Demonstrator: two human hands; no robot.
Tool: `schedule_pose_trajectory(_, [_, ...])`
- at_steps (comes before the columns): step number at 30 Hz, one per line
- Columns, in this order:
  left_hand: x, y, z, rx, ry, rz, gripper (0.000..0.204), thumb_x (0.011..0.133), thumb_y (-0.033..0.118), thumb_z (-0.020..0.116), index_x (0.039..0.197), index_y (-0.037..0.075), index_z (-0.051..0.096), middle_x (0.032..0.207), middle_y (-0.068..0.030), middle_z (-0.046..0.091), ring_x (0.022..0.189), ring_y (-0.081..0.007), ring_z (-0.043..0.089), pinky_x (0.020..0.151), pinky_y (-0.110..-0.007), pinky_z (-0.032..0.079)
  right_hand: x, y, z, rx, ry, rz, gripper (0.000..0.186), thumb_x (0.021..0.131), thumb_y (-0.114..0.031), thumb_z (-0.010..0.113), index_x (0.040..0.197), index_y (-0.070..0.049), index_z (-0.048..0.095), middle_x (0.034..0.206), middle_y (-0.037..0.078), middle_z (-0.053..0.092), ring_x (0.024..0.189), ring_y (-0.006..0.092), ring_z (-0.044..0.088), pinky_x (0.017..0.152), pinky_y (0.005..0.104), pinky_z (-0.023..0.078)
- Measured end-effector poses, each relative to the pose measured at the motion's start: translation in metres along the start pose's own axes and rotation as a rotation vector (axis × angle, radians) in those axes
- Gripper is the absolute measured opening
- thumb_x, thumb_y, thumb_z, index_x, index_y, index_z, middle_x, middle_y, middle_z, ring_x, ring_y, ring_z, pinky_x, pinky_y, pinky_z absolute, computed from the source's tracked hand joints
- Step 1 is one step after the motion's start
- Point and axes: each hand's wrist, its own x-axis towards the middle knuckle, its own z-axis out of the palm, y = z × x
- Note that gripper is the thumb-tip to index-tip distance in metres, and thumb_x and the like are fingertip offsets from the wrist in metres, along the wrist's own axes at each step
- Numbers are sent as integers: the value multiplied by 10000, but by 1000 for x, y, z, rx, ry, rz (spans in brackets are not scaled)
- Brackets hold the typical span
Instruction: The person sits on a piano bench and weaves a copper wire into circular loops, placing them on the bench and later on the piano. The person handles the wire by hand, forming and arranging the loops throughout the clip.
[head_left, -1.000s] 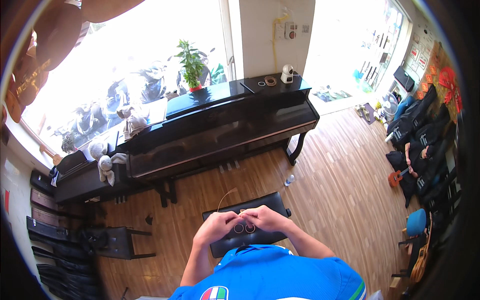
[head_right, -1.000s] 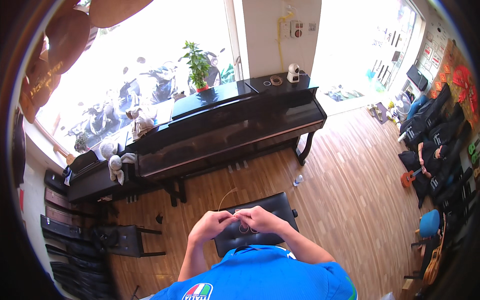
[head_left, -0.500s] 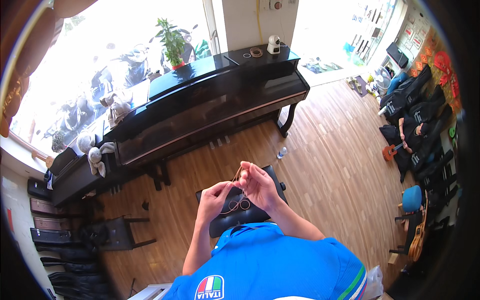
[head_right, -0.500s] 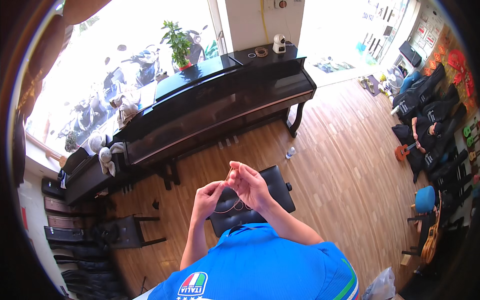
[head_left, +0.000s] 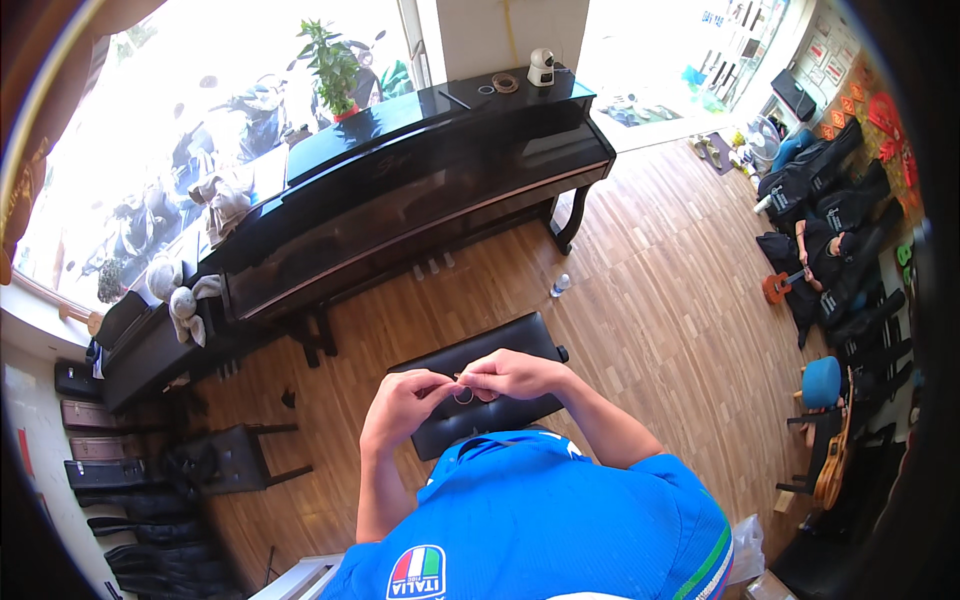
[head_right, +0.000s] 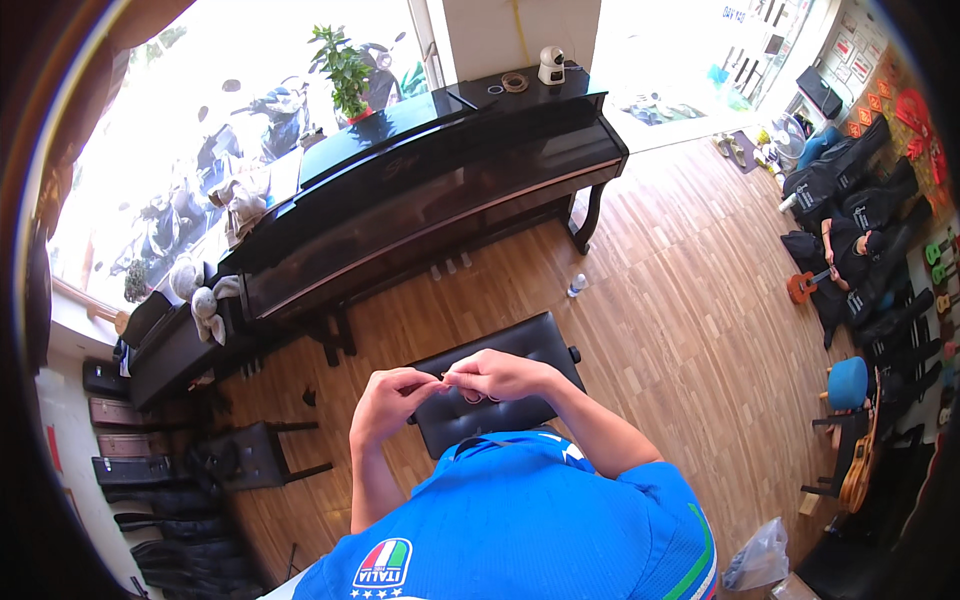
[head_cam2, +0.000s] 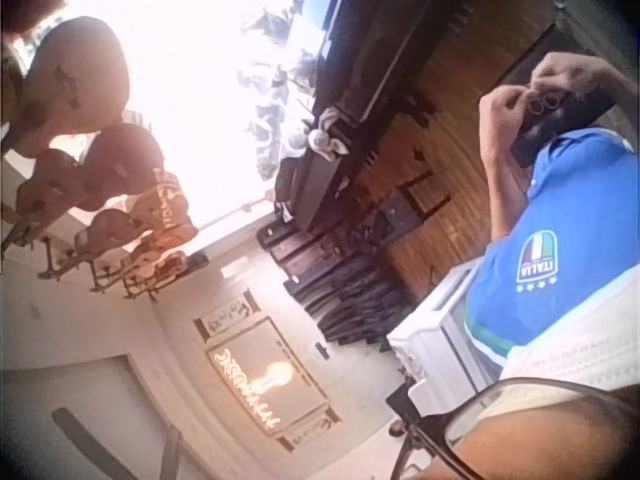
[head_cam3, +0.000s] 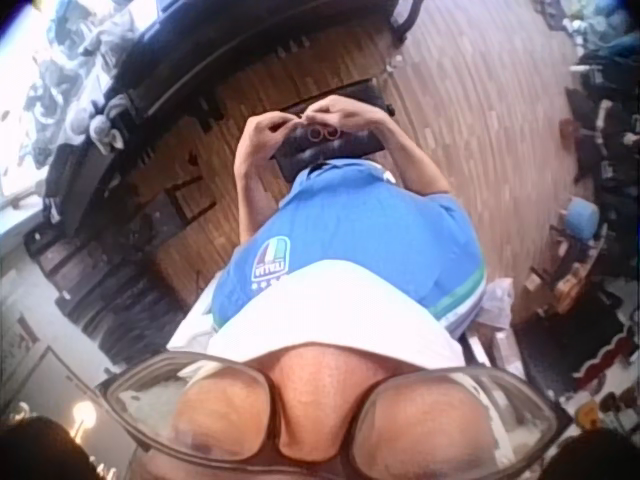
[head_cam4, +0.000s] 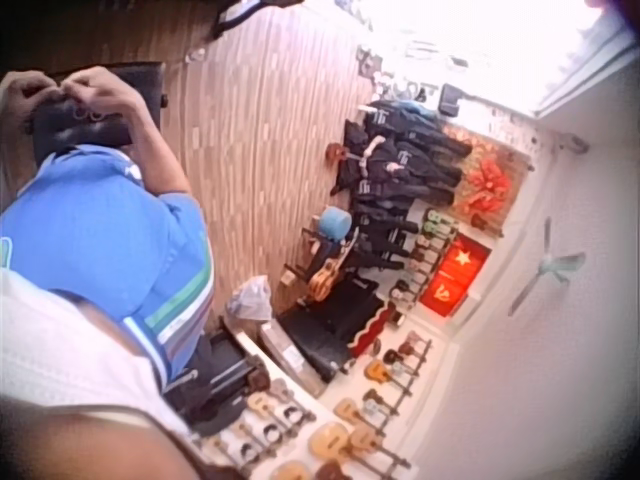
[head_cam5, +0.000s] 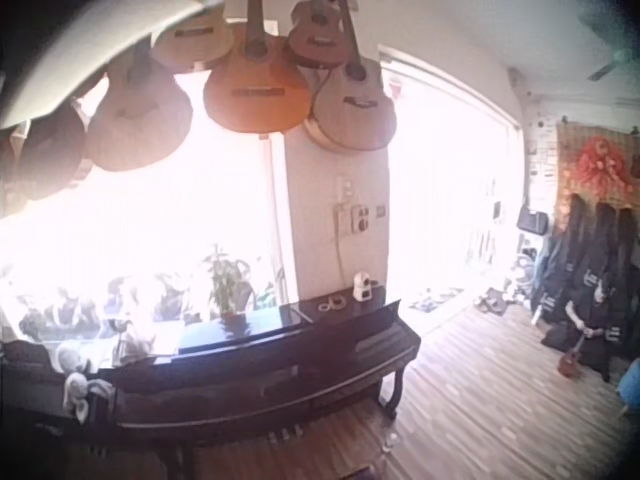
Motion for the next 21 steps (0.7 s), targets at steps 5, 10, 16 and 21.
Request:
schedule_pose_trajectory(5, [1, -15, 3, -290, 131, 76, 102, 904, 78, 726, 934, -13, 758, 825, -48, 734, 754, -83, 646, 650, -227, 492, -3, 15, -6, 527, -219, -139, 309, 1061, -211, 495, 1104, 24, 692, 733, 25, 612, 630, 83, 537, 629, 247, 459])
schedule_pose_trajectory(10, [15, -29, 27, -470, 327, -79, 158, 965, 103, 673, 1042, -19, 737, 884, -11, 728, 827, -61, 633, 731, -220, 508, 18, 18, 22, 1255, 196, -515, 313, 1071, -200, 473, 1233, 32, 607, 878, 86, 654, 736, 151, 642, 775, 316, 539])
schedule_pose_trajectory(16, [18, -7, 44, -15, 193, -47, 167, 918, 151, 717, 1021, 24, 748, 786, -101, 704, 700, -136, 663, 641, -293, 506, 26, -5, 22, 739, 705, -432, 293, 1059, -189, 506, 1195, 40, 629, 1088, 146, 712, 1044, 248, 700, 929, 357, 552])
schedule_pose_trajectory(21, [16, -20, 39, 221, 225, 178, 133, 853, 133, 743, 953, 46, 756, 707, -102, 632, 614, -243, 613, 580, -342, 483, 20, 3, 18, -284, 623, -314, 252, 1048, -148, 492, 1058, 49, 648, 983, 149, 718, 958, 217, 707, 833, 365, 544])
